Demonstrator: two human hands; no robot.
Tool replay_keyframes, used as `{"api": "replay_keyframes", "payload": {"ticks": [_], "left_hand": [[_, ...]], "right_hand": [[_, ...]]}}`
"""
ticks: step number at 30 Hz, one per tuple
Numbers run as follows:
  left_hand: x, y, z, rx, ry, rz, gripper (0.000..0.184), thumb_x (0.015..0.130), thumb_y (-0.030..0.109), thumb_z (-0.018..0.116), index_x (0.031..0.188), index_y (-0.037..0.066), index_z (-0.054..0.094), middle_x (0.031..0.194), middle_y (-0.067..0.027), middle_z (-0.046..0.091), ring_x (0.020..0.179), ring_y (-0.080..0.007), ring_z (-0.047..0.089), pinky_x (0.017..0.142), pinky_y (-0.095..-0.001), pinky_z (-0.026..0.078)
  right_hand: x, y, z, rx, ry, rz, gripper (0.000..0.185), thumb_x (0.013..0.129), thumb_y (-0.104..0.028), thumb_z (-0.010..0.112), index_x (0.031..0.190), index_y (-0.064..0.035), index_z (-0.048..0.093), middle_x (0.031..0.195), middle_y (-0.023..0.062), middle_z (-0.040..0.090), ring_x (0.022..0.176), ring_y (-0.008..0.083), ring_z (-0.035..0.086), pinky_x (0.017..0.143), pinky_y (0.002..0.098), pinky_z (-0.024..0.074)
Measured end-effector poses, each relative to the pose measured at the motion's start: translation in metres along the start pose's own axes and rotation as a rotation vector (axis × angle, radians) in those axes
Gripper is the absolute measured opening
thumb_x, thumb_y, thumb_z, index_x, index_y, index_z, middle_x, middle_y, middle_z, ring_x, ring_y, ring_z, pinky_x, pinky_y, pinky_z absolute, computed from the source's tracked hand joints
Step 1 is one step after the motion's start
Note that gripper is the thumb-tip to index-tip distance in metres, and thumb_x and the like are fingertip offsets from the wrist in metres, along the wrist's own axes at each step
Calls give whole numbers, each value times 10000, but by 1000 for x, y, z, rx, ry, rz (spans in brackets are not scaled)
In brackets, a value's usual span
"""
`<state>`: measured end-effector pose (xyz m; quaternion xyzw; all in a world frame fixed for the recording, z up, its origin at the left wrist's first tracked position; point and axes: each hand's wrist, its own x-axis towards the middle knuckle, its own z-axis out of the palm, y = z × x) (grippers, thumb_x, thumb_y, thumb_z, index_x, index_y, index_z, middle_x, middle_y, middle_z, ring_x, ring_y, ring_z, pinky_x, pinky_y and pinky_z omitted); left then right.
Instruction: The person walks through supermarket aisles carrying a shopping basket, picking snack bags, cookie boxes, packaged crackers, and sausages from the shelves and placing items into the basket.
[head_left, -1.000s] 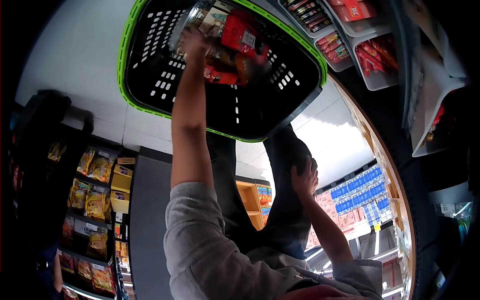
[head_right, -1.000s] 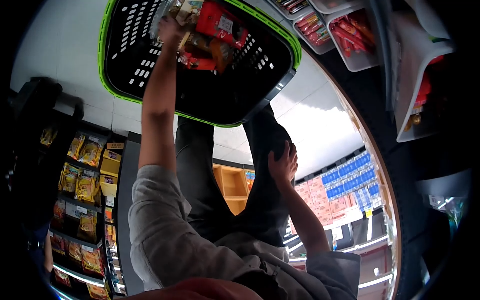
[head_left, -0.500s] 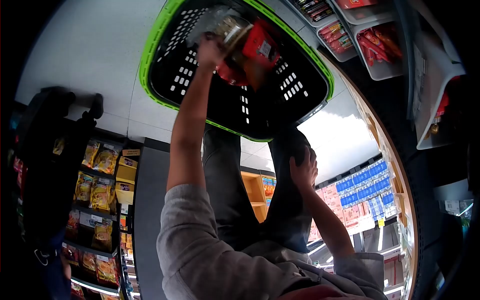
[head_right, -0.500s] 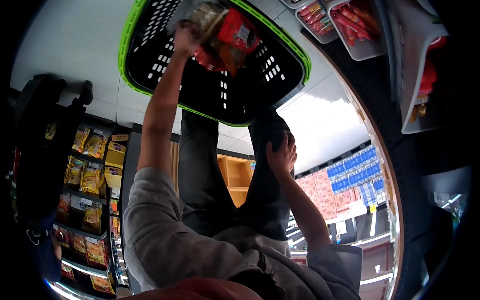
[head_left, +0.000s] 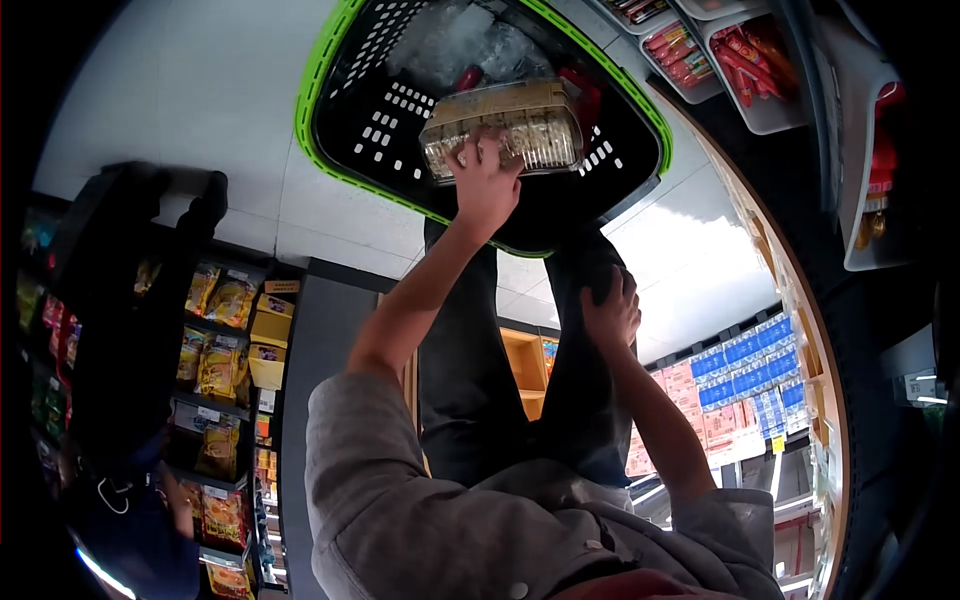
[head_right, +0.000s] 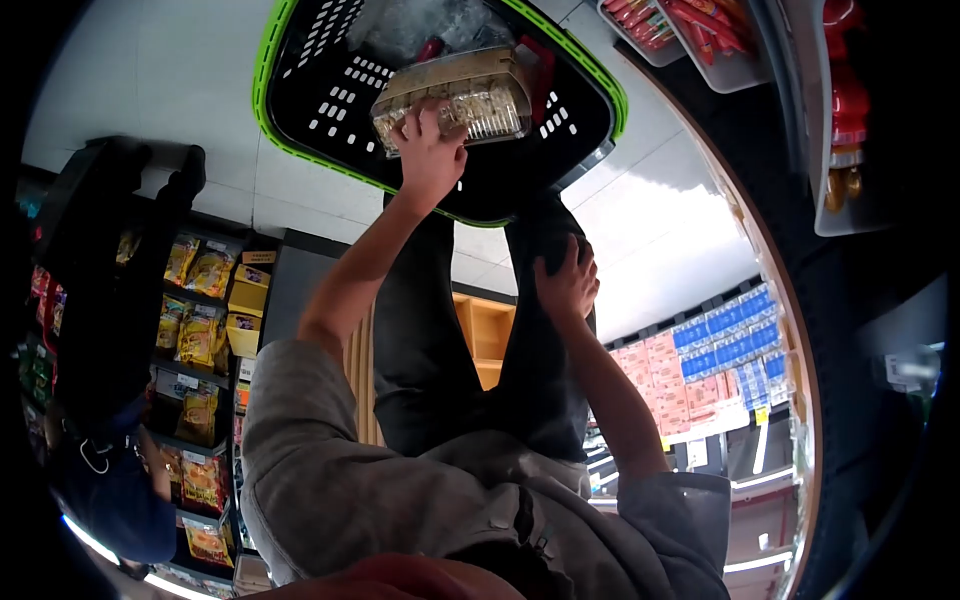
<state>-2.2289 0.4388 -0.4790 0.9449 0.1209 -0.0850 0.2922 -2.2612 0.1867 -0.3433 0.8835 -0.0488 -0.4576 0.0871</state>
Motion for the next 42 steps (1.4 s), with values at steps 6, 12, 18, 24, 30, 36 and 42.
{"api": "replay_keyframes", "payload": {"ticks": [6, 12, 18, 24, 30, 36, 42], "left_hand": [[-26, 37, -34, -66, -1, 111, 189, 542, 95, 680, 685, 155, 572, 1232, -46, 434, 1148, -292, 424, 872, -520, 300], [-33, 25, -26, -30, -166, 122, 200, 596, 166, 696, 790, 174, 646, 1265, -36, 422, 1170, -274, 421, 866, -567, 302], [49, -30, -31, -92, 1, -143, 155, 625, 198, 723, 703, 160, 596, 1078, -101, 540, 1000, -321, 547, 759, -447, 467], [112, -108, -5, -82, 147, -88, 141, 672, 176, 706, 752, 162, 591, 895, -72, 577, 822, -323, 585, 810, -499, 445], [109, -127, 62, 272, 313, -627, 491, 695, 360, 749, 1018, 100, 486, 1086, -176, 425, 1073, -368, 408, 816, -535, 385], [86, -142, 98, 229, -199, -1123, 968, 605, 551, 784, 1360, 138, 342, 1338, -66, 404, 1197, -243, 441, 971, -445, 391], [97, -198, 124, -47, -170, -1260, 757, 610, 600, 732, 1181, 142, 542, 1224, -202, 419, 1141, -317, 398, 909, -420, 387]], "right_hand": [[-1, 0, 0, -39, -5, -7, 702, 750, -431, 624, 1338, -122, 396, 1330, 173, 401, 1174, 356, 444, 913, 500, 404], [1, -5, -4, 1, 269, -214, 573, 726, -314, 665, 1225, -72, 520, 1036, 169, 611, 961, 337, 588, 860, 441, 464], [-1, -4, -3, -32, 50, -36, 661, 743, -406, 634, 1300, -109, 435, 1277, 164, 461, 1122, 355, 488, 903, 489, 420], [2, 0, -4, -22, -27, -5, 683, 754, -435, 615, 1328, -135, 399, 1325, 163, 404, 1161, 366, 449, 910, 500, 404], [5, 7, -4, -1, -41, -4, 683, 758, -431, 615, 1337, -144, 392, 1324, 166, 404, 1161, 367, 451, 910, 504, 402], [9, 10, -7, 15, -45, -13, 693, 758, -420, 621, 1348, -146, 380, 1324, 168, 404, 1154, 368, 458, 915, 499, 401], [13, 16, -10, 10, -52, -18, 696, 758, -411, 626, 1353, -153, 373, 1332, 165, 399, 1161, 373, 452, 926, 495, 393]]}}
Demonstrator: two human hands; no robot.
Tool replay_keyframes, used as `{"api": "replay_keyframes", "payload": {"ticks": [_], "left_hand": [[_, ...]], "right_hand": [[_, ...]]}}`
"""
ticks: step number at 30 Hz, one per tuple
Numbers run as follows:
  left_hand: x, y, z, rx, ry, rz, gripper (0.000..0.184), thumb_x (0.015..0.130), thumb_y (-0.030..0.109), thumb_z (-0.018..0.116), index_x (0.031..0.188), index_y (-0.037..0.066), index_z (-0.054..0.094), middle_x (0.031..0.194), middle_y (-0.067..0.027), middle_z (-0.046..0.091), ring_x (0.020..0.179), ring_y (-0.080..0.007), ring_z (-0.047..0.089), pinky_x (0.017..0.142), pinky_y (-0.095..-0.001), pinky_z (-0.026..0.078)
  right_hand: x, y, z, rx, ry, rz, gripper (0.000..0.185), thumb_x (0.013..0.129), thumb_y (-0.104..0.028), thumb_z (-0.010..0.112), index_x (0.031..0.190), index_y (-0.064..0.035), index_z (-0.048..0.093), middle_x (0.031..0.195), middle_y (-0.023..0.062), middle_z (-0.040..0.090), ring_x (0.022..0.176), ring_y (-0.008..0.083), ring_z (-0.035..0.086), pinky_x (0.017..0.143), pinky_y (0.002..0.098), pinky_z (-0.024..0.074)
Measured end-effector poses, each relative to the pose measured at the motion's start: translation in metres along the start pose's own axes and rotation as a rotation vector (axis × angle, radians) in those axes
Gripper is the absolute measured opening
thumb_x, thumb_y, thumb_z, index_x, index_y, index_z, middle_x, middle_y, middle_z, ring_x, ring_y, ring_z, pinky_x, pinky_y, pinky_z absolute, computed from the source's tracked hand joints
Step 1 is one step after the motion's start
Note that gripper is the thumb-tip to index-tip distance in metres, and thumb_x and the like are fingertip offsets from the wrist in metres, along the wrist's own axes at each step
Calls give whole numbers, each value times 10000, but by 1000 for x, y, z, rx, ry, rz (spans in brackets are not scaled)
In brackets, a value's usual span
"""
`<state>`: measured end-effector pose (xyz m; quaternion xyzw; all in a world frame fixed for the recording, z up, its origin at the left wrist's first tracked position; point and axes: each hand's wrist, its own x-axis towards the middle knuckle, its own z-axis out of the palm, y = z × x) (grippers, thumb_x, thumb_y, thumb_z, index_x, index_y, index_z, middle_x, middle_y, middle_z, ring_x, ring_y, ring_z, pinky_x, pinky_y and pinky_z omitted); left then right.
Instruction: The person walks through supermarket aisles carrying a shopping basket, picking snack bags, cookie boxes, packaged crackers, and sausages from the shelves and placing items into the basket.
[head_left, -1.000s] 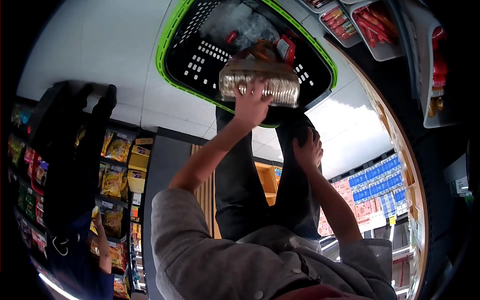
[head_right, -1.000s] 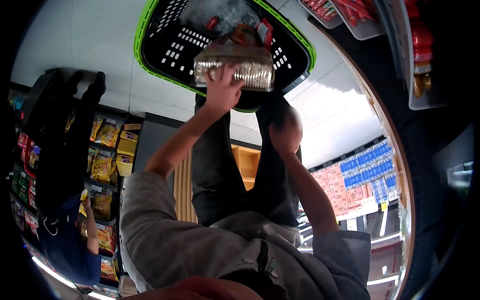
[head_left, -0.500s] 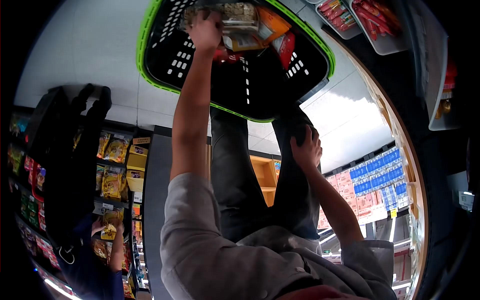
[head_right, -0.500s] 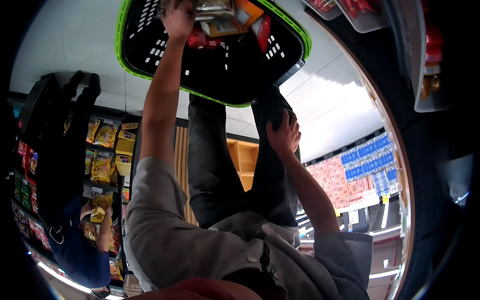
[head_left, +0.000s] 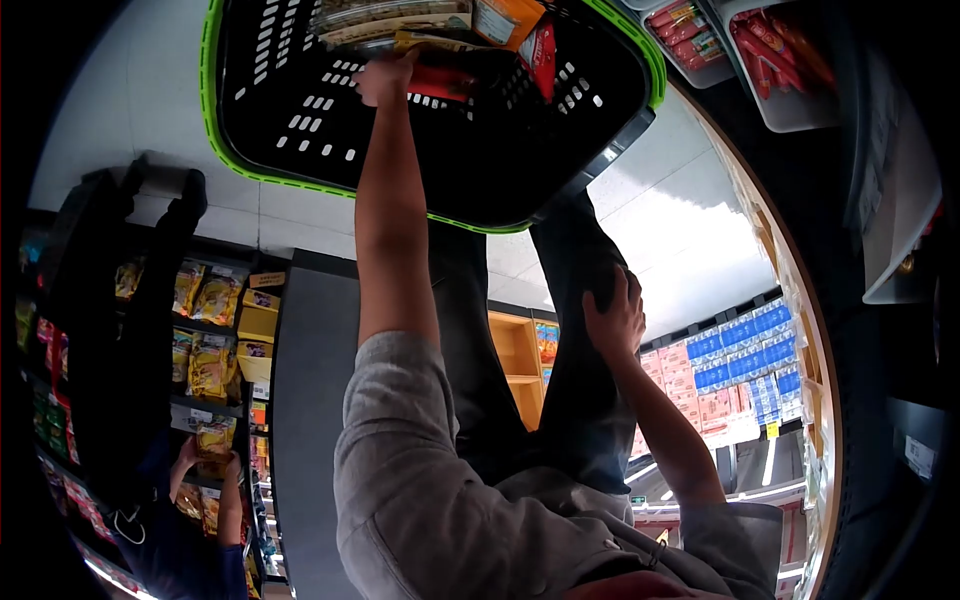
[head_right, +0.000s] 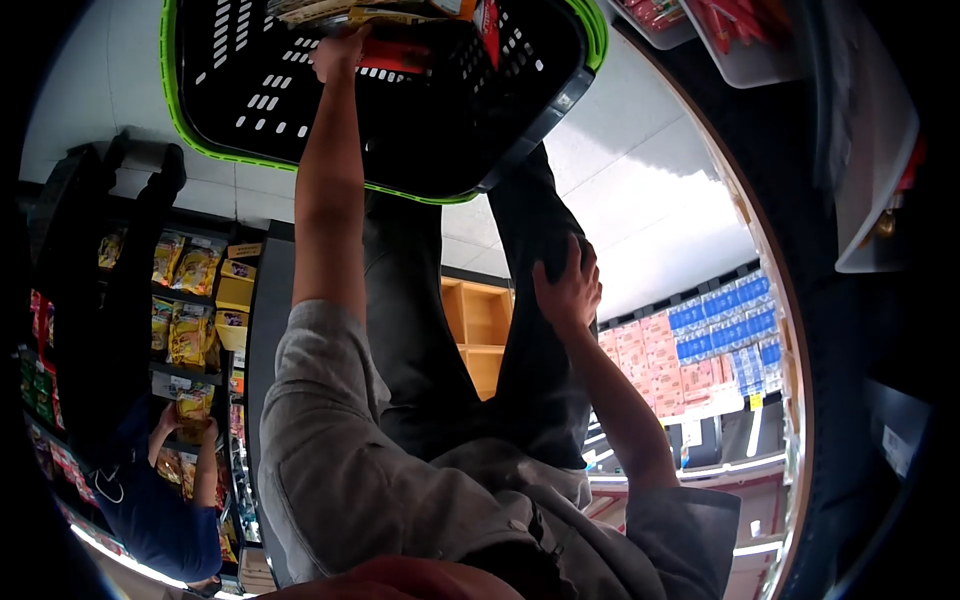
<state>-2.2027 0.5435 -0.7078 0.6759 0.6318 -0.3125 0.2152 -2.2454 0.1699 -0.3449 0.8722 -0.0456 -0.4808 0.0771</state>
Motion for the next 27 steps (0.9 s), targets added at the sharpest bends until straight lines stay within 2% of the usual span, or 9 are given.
{"api": "replay_keyframes", "payload": {"ticks": [3, 8, 10, 11, 14, 18, 21, 25, 27], "left_hand": [[-15, 8, -8, 194, 138, 233, 694, 586, 557, 747, 1122, 140, 605, 1231, -217, 406, 1150, -365, 382, 882, -463, 394], [-40, 7, -1, -242, -341, 793, 442, 824, 382, 634, 1118, 54, 596, 781, -140, 671, 766, -312, 675, 665, -439, 532], [-57, 11, 4, -803, -1002, 287, 341, 873, 286, 607, 1109, 41, 581, 821, -132, 667, 674, -258, 681, 588, -367, 552], [-62, 15, 7, -711, -947, 291, 270, 919, 243, 544, 1106, 51, 570, 821, -117, 666, 565, -214, 662, 547, -310, 551], [-18, -4, 67, -215, -242, 501, 355, 813, 348, 640, 1017, 58, 624, 870, -137, 676, 752, -304, 667, 700, -405, 536], [47, -16, 97, 244, -294, 487, 660, 752, 600, 536, 1255, 174, 549, 1257, -141, 555, 1251, -411, 387, 1046, -493, 289], [75, -17, 118, 326, -540, 628, 907, 670, 805, 449, 1432, 344, 283, 1493, -112, 269, 1364, -477, 65, 1068, -607, 61], [86, -37, 167, 264, -350, 540, 857, 690, 790, 462, 1407, 334, 345, 1435, -140, 343, 1315, -473, 198, 1050, -573, 198], [68, -53, 157, 413, -329, 698, 748, 742, 708, 487, 1308, 220, 497, 1329, -185, 445, 1282, -404, 309, 996, -509, 323]], "right_hand": [[1, 7, 1, 68, 21, -54, 698, 758, -408, 629, 1356, -156, 370, 1335, 163, 398, 1169, 372, 450, 923, 499, 395], [0, -2, -3, 29, -8, -30, 708, 759, -408, 632, 1362, -154, 362, 1338, 162, 397, 1174, 372, 446, 924, 500, 395], [0, -6, -5, 18, -2, -29, 711, 759, -408, 632, 1364, -153, 359, 1338, 162, 397, 1174, 373, 445, 926, 499, 394], [-1, -8, -6, 14, 4, -28, 711, 760, -407, 632, 1365, -152, 358, 1337, 163, 398, 1174, 373, 445, 929, 497, 393], [-2, -5, -3, 17, 19, -35, 714, 762, -402, 630, 1370, -152, 352, 1340, 168, 395, 1179, 375, 441, 936, 493, 390], [-2, -2, -1, -5, 19, 4, 729, 758, -388, 632, 1379, -141, 342, 1360, 178, 376, 1198, 383, 425, 956, 491, 379], [2, 3, 0, -31, 31, 32, 747, 750, -381, 639, 1384, -129, 334, 1378, 184, 357, 1215, 391, 407, 970, 499, 364], [-4, -1, 1, 5, 28, 12, 761, 745, -378, 648, 1389, -128, 329, 1383, 192, 348, 1221, 402, 397, 978, 512, 350], [-12, -5, 3, 6, 23, 11, 757, 746, -379, 650, 1386, -130, 333, 1378, 190, 352, 1217, 400, 399, 973, 514, 352]]}}
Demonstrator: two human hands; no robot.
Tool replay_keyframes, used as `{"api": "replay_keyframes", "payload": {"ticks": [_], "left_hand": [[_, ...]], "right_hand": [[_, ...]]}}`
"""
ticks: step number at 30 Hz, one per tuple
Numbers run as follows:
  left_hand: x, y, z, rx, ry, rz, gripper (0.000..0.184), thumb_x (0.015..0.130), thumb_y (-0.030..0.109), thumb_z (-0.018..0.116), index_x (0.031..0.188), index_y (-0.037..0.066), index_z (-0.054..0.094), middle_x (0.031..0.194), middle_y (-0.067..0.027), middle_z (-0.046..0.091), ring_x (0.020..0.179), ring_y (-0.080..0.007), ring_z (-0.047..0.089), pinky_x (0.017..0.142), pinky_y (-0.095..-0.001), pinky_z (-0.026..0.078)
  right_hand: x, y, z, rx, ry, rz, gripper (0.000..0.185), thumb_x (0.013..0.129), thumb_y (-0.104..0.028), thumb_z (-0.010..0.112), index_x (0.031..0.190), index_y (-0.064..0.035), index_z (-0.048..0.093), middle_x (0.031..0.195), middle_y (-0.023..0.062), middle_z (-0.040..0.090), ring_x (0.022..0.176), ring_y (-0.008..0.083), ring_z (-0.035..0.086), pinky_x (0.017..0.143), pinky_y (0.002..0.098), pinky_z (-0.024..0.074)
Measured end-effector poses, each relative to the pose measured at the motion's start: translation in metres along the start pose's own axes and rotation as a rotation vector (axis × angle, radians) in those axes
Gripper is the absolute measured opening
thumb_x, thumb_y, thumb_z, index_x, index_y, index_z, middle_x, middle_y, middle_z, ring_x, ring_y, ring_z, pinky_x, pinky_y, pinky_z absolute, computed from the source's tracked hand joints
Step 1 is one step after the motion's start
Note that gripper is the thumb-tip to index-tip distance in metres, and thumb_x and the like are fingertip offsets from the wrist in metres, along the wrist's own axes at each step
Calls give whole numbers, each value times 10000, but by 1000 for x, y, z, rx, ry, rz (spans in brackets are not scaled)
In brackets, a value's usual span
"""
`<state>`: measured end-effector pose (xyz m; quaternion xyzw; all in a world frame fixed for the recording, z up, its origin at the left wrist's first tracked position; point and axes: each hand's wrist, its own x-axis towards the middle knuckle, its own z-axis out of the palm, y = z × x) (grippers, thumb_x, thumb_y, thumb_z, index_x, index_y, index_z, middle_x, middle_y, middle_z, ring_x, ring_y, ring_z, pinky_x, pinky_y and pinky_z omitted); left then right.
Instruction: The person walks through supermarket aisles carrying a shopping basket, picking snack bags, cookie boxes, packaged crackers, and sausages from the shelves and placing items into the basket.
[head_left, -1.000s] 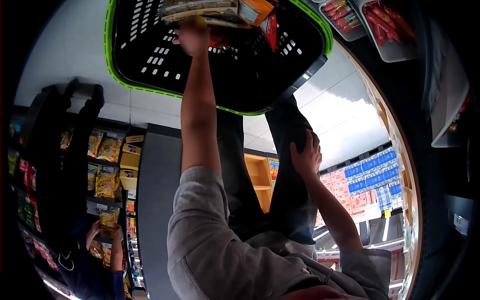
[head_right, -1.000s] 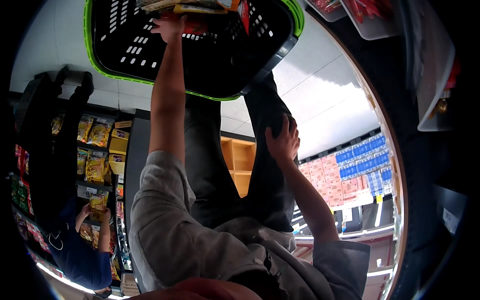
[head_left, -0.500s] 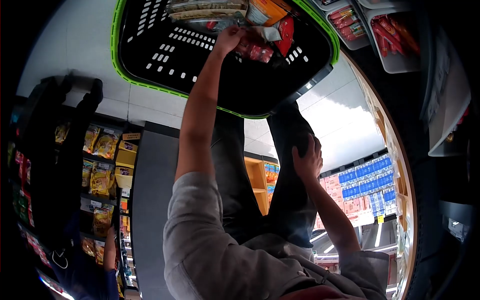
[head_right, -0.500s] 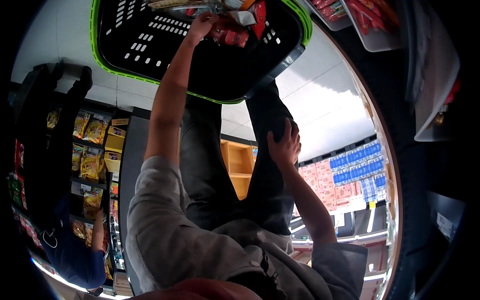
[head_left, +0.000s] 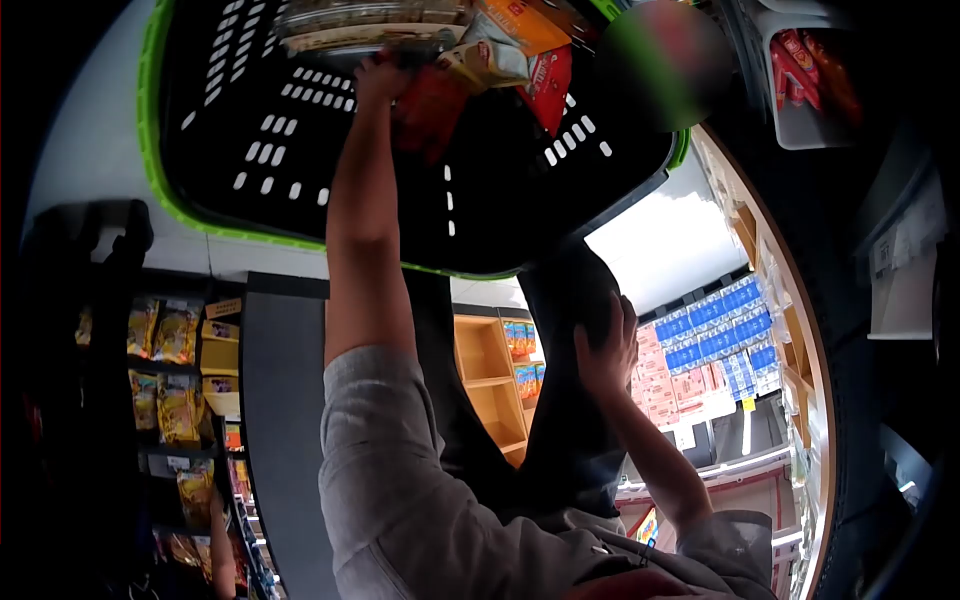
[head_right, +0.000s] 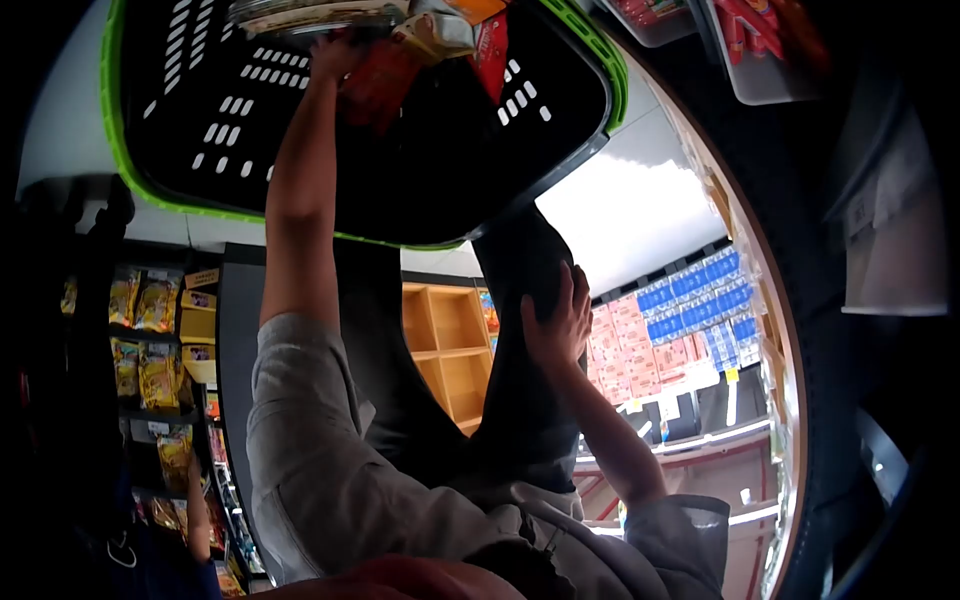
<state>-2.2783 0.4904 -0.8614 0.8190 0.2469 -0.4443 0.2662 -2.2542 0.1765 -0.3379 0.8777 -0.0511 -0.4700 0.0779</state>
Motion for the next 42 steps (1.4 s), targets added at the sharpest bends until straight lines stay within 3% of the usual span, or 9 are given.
{"api": "replay_keyframes", "payload": {"ticks": [4, 11, 13, 21, 26, 30, 35, 38, 42], "left_hand": [[-77, 51, -74, 107, -96, -243, 313, 872, 337, 501, 1099, 162, 628, 1264, -123, 515, 1094, -298, 563, 899, -429, 454], [-223, 74, -131, -187, 32, 140, 201, 894, 306, 524, 993, 225, 680, 1256, -231, 476, 894, -414, 585, 784, -459, 505], [-258, 91, -164, -148, 269, 408, 196, 873, 197, 551, 1018, 216, 681, 867, -123, 662, 856, -367, 592, 770, -429, 503], [-423, 195, -273, -941, 66, 267, 476, 862, 273, 594, 1302, 146, 463, 743, -103, 641, 610, -216, 639, 603, -331, 519], [-522, 211, -253, -746, -11, 606, 424, 795, 204, 682, 1173, 78, 539, 926, -110, 636, 824, -192, 621, 734, -318, 500], [-588, 220, -254, -819, -328, 847, 336, 862, 143, 621, 1187, 61, 590, 895, -62, 638, 841, -147, 607, 745, -293, 490], [-608, 199, -270, -749, -169, 644, 319, 891, 274, 598, 1053, 11, 517, 896, -98, 629, 810, -149, 608, 720, -302, 494], [-591, 180, -296, -825, 100, 597, 301, 887, 281, 606, 1016, 15, 550, 908, -103, 642, 814, -174, 619, 746, -299, 492], [-600, 132, -327, -1318, -68, 236, 284, 899, 299, 567, 983, 29, 545, 846, -119, 643, 713, -184, 633, 627, -281, 527]], "right_hand": [[-5, -12, 3, 44, 17, -26, 750, 749, -403, 643, 1379, -131, 341, 1365, 183, 364, 1210, 388, 402, 969, 513, 353], [-13, -29, 1, 36, -35, 42, 716, 729, -415, 632, 1331, -114, 388, 1322, 173, 398, 1189, 358, 423, 951, 501, 362], [-10, -33, -16, 74, -106, 30, 705, 743, -431, 620, 1331, -117, 391, 1315, 169, 407, 1164, 361, 449, 938, 502, 376], [-22, -20, -37, 161, -24, 14, 670, 766, -445, 610, 1318, -125, 406, 1326, 163, 422, 1179, 365, 462, 935, 499, 396], [-32, 2, -55, 939, -95, -438, 608, 765, -189, 651, 1309, -76, 404, 1191, 173, 520, 919, 271, 620, 830, 327, 492], [-137, 5, -165, 335, 173, -986, 649, 710, -132, 670, 1299, -69, 406, 1069, 169, 594, 902, 252, 628, 779, 334, 501], [-176, -5, -190, 438, -141, -866, 333, 765, -307, 648, 941, -25, 650, 832, 110, 660, 733, 204, 633, 677, 311, 493], [-129, -24, -151, 937, -383, -492, 311, 827, -334, 593, 883, -37, 663, 753, 64, 639, 579, 132, 605, 542, 256, 476], [-109, -53, -165, 1644, -503, -95, 330, 799, -424, 571, 848, -98, 578, 736, 59, 632, 571, 146, 584, 496, 252, 440]]}}
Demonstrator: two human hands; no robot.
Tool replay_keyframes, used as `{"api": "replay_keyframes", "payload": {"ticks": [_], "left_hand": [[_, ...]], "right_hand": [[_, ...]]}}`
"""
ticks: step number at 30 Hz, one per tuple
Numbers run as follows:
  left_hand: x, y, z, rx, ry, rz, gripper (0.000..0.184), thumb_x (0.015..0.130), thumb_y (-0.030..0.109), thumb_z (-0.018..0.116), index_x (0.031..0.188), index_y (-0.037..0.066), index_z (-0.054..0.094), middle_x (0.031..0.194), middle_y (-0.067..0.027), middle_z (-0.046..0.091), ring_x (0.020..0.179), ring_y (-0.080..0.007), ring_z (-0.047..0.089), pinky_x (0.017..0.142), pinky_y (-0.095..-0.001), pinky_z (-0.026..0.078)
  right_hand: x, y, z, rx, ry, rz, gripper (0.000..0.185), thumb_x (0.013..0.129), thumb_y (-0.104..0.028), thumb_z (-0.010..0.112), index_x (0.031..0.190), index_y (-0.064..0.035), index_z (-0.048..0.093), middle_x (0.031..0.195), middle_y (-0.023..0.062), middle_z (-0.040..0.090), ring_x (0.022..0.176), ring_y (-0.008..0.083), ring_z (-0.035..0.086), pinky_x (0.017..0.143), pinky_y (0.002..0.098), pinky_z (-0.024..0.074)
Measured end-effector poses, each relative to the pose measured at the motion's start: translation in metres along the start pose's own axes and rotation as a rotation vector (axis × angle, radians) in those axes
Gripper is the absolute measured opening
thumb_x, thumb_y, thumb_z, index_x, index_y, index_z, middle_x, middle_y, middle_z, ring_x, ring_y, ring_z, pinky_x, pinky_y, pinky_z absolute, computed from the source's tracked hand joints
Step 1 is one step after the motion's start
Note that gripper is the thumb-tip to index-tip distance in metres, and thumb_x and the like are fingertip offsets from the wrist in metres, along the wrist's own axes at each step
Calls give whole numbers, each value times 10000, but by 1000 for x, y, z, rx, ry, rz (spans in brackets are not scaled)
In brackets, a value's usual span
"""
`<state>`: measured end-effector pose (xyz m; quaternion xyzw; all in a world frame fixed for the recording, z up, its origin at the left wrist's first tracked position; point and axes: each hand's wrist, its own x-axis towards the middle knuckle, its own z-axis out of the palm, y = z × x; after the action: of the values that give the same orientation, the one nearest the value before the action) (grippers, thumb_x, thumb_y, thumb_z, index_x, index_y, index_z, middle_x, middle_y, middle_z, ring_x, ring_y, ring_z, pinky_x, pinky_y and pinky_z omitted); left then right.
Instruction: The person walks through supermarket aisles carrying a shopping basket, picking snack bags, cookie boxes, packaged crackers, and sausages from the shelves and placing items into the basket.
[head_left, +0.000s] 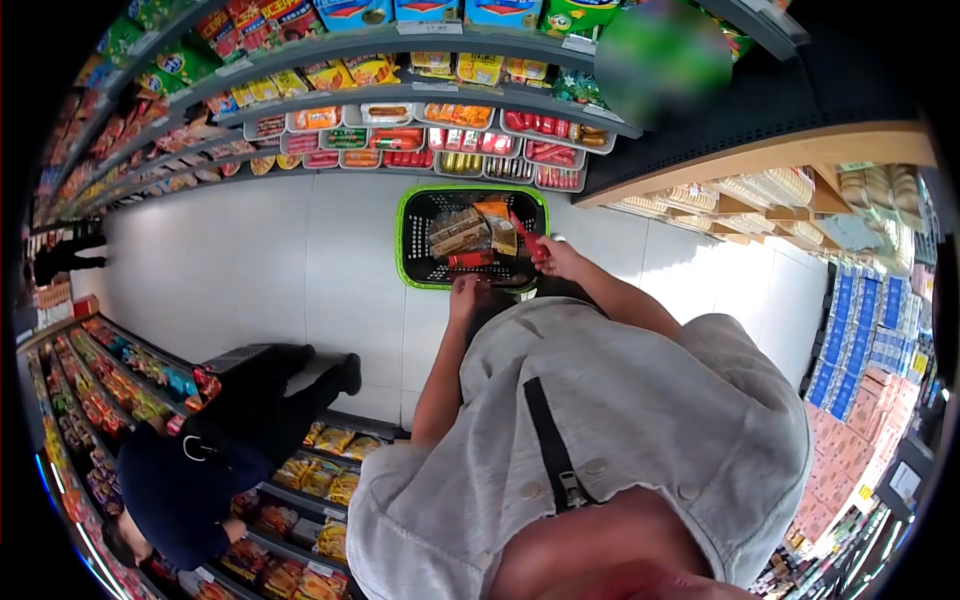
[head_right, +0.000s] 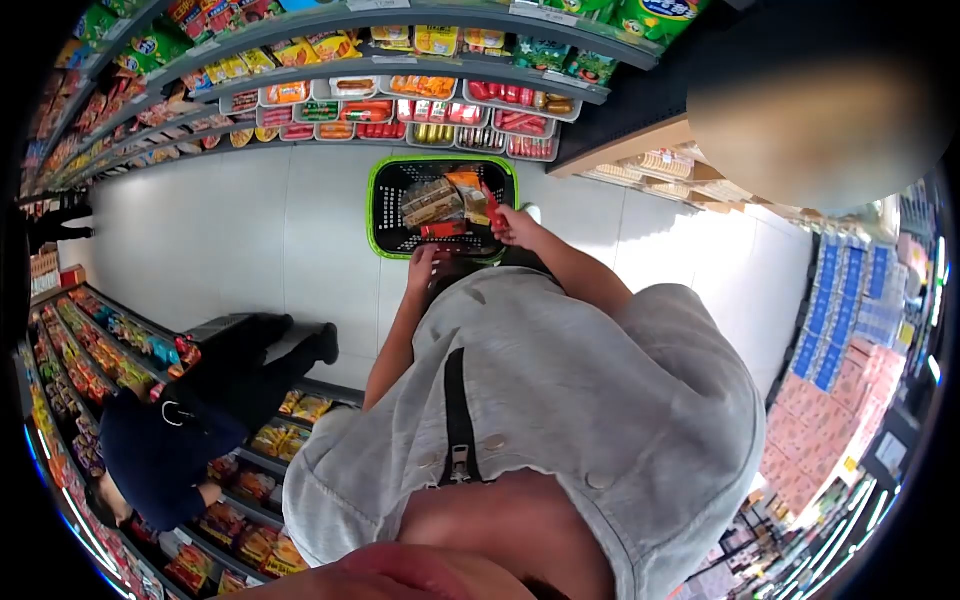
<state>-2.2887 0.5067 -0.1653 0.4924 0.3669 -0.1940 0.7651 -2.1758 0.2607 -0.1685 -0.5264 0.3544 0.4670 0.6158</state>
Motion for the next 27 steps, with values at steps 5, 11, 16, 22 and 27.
{"api": "replay_keyframes", "payload": {"ticks": [5, 11, 16, 22, 27], "left_hand": [[-27, -45, -77, 83, 145, 98, 285, 898, 229, 546, 1027, -23, 583, 896, -139, 661, 786, -191, 639, 732, -287, 516], [-79, -63, -116, -11, 286, 3, 254, 905, 223, 516, 1045, 19, 573, 886, -114, 657, 810, -193, 631, 742, -316, 515], [-69, -90, -118, 121, 327, -164, 262, 891, 254, 524, 1037, 47, 589, 873, -83, 658, 766, -152, 613, 619, -284, 483], [25, -159, -182, 780, 354, -157, 298, 794, 335, 565, 911, 80, 666, 898, -172, 667, 888, -354, 629, 781, -396, 492], [116, -118, -217, 913, 505, -29, 309, 811, 329, 553, 901, 63, 680, 928, -195, 658, 919, -379, 608, 801, -437, 491]], "right_hand": [[91, -99, -3, 140, 104, -162, 337, 816, -426, 630, 717, -113, 553, 551, 29, 559, 462, 144, 547, 391, 265, 422], [96, -208, 20, 325, 400, -444, 271, 867, -135, 551, 1110, -150, 432, 998, 121, 563, 807, 297, 629, 664, 439, 557], [134, -90, -7, -188, 366, -366, 492, 855, -166, 537, 1318, -182, 371, 1051, 111, 564, 769, 276, 627, 578, 400, 537], [115, 102, -101, -837, 299, 38, 314, 860, -154, 528, 1165, -90, 488, 862, 88, 569, 609, 191, 577, 475, 311, 495], [67, 134, -159, -579, 508, -9, 237, 899, -173, 481, 1106, -81, 552, 918, 79, 583, 697, 195, 610, 544, 322, 524]]}}
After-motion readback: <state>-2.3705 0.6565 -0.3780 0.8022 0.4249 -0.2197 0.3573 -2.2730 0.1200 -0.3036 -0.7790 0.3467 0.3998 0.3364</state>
